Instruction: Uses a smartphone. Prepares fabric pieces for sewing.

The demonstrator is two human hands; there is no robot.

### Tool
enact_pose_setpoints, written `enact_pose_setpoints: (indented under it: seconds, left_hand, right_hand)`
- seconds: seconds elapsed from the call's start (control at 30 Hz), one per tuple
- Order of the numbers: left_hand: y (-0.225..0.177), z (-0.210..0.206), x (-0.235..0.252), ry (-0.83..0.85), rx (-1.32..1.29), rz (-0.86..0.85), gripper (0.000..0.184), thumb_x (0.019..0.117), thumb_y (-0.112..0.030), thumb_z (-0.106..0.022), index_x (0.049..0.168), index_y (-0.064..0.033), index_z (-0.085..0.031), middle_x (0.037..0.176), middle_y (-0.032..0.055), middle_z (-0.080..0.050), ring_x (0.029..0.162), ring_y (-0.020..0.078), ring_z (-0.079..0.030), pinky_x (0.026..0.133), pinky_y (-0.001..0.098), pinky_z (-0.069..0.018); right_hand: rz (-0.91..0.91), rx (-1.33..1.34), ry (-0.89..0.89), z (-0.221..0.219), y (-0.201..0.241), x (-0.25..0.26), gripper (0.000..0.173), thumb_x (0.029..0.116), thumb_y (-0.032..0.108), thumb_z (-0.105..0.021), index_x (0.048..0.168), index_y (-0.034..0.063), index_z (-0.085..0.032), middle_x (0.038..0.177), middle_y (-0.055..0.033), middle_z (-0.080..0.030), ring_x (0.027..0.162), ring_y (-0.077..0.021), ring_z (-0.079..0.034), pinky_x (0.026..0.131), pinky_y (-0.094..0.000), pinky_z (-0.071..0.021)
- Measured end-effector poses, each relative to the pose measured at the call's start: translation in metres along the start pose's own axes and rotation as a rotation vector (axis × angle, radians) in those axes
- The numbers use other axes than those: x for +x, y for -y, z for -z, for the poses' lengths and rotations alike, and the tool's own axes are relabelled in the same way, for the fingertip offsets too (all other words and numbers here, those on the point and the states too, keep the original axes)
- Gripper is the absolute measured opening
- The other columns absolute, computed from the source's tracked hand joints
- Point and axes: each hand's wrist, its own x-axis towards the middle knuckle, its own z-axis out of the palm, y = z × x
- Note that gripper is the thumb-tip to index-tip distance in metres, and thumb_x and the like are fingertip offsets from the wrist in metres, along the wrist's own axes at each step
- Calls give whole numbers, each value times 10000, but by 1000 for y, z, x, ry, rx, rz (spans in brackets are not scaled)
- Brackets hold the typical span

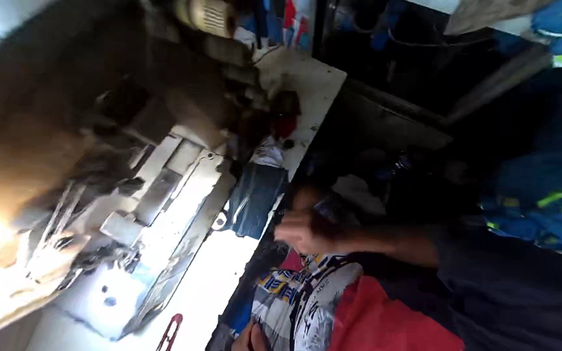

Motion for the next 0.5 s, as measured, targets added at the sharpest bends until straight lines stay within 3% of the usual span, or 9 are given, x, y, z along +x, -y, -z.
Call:
enact_pose_setpoints:
  seconds: [0.1,0.2,0.3,0.43,0.5]
  left_hand:
    - [4,-17,28,152,-44,-100,203,997,-153,-640,1000,11,-760,918,99,-737,866,124,-708,830,295,-600]
    - [3,-23,49,153,-94,-2,216,1013,-142,-616,994,27,-751,808,57,-728,710,57,-692,701,258,-613]
    - [2,-28,55,105,-86,41,240,1017,-158,-619,961,36,-748,722,40,-702,627,36,-665,627,243,-595]
    - [11,-28,47,92,-59,-18,236,1017,-155,-605,977,27,-749,740,47,-711,640,38,-672,637,236,-597]
    - [13,-30,41,46,-56,-7,232,1023,-156,-599,981,20,-744,741,39,-699,635,39,-660,627,234,-592]
  right_hand:
    - [-489,-193,35,50,-51,-17,284,1054,309,-553,1071,107,-752,1035,-47,-739,975,-165,-710,912,-395,-593]
    - [-782,-312,164,80,-110,-26,192,1021,187,-590,1123,101,-729,1134,-113,-694,1084,-285,-672,957,-521,-557]
    - [-854,-393,271,79,-177,-43,316,897,46,-717,1213,52,-708,1199,-202,-693,1128,-403,-659,968,-626,-526]
    - [-846,-492,406,67,-219,-64,713,782,119,-860,1435,83,-575,1472,-221,-522,1371,-465,-459,1087,-681,-402]
    - [-850,-510,379,65,-220,-64,740,774,139,-874,1448,113,-569,1501,-200,-504,1397,-451,-432,1106,-681,-369]
